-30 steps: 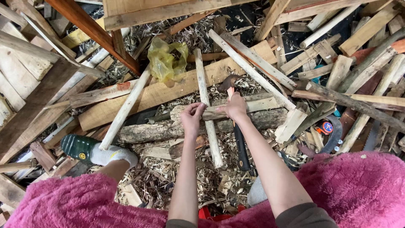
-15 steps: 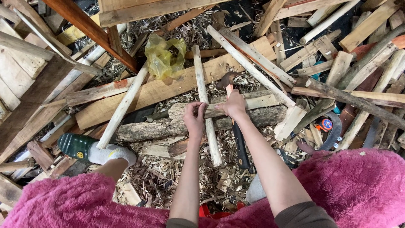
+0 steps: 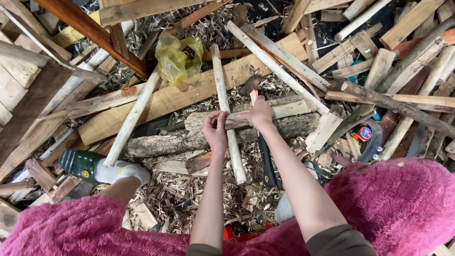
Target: Splitting and shaping small wooden slats using a hammer against a log in a cluttered workshop
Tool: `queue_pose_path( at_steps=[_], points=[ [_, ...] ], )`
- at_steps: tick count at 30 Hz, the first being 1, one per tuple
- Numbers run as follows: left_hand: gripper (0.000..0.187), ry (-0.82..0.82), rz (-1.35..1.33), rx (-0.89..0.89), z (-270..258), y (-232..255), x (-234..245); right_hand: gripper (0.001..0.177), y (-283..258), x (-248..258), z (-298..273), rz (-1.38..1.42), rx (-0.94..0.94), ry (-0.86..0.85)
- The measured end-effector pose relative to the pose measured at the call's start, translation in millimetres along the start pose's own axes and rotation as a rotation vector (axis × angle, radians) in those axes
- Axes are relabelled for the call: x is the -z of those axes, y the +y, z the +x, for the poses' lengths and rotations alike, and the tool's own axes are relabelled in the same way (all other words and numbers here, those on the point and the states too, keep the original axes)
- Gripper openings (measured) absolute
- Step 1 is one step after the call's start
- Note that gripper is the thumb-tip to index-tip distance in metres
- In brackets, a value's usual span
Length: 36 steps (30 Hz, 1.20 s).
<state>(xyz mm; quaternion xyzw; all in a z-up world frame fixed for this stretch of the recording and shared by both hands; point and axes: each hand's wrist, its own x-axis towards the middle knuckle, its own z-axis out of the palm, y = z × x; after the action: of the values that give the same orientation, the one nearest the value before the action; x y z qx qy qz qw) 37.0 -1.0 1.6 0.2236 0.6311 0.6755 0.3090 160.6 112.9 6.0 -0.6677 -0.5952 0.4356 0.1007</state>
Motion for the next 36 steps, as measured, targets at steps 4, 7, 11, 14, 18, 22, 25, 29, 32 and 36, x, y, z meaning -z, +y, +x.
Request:
queue_pose_path(
  at_steps=[4,7,11,14,18,22,25,29,32,36],
  points=[
    [0.015,-0.037,0.05,0.018,0,9,4,0.057,0,2,-1,0.002,0.014,-0.015],
    [0.015,-0.064,0.082,0.023,4,10,5,0.055,1,0,-1,0.01,0.005,-0.012],
    [0.014,-0.099,0.116,0.012,9,6,7,0.052,-2,2,-6,0.054,-0.001,-0.001],
    [0.014,-0.108,0.162,0.005,6,15,7,0.054,-4,5,-4,0.094,-0.001,0.008],
    [0.017,-0.111,0.261,-0.035,14,-1,9,0.056,-1,1,1,0.021,-0.008,-0.004],
    [0.012,-0.15,0.46,-0.104,17,-18,11,0.056,7,-4,4,0.076,-0.022,-0.006],
    [0.012,-0.127,0.478,-0.173,13,-17,6,0.058,4,-3,3,0.064,-0.015,0.0],
    [0.013,-0.138,0.386,-0.275,16,-40,11,0.07,2,-4,-8,0.143,-0.005,-0.01],
    [0.011,-0.166,0.339,-0.217,21,-44,9,0.063,-5,11,-14,0.095,0.085,-0.055],
    [0.012,-0.125,0.41,-0.037,21,-44,7,0.048,-34,42,-49,0.264,0.244,-0.067]
  ],
)
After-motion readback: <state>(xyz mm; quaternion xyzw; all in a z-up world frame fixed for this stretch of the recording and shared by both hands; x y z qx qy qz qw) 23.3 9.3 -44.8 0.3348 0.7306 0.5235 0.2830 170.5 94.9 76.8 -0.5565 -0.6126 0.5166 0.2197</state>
